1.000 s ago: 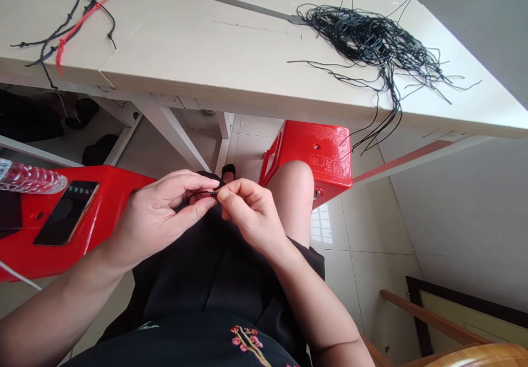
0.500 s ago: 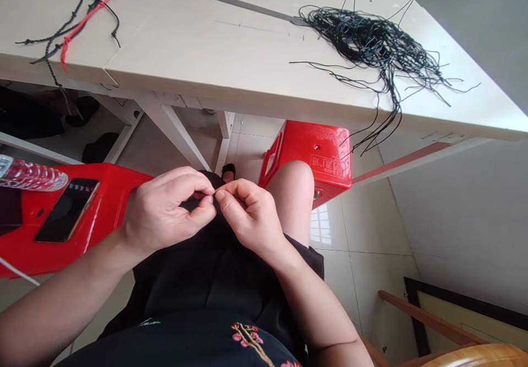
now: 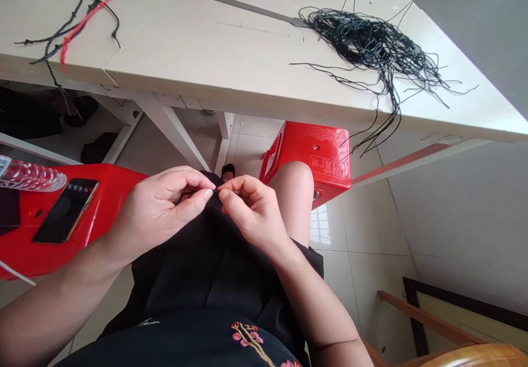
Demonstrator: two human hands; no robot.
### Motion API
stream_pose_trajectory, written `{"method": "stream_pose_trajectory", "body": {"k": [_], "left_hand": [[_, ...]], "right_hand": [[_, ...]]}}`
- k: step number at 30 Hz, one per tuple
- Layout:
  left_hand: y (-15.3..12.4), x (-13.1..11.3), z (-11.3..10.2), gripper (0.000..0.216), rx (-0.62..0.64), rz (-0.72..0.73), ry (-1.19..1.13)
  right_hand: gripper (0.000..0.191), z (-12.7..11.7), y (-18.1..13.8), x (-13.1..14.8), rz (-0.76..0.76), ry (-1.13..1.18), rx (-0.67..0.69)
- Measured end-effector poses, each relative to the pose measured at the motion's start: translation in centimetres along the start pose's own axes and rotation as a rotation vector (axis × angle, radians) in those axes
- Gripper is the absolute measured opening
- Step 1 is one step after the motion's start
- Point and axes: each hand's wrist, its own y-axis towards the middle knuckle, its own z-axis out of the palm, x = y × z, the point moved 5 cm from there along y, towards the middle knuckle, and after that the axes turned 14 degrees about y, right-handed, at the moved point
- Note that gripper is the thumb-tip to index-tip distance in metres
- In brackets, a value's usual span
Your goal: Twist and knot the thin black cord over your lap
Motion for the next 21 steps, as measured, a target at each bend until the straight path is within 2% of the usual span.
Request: {"method": "stream_pose_trajectory", "body": {"k": [5,9,13,17,21], "left_hand": [[-0.1,0.1,0.3,0.011,0.023,-0.037,-0.01],[-0.4,0.6,0.9,0.011,0.055,-0.065,-0.099],[-0.6,0.5,1.0,0.018,0.037,0.007,-0.147],[-0.5,-0.2,0.6,0.012,-0.055,0.119,0.012],[-0.2,-1.0,0.5,0.012,-0.191,0.246,0.218]], "right_hand": [[0.014,0.0,0.0,0.0,-0.037,-0.012,-0.037],[0.017,-0.2,0.1,-0.4,-0.007,0.023,-0.046],[0.021,-0.2,0.2,-1.0,0.06,0.109,-0.028],[0.02,-0.1,0.1,-1.1,0.063,0.148,-0.007],[0.018,0.2,0.0,-0.8,0.021,0.059,-0.014]]}}
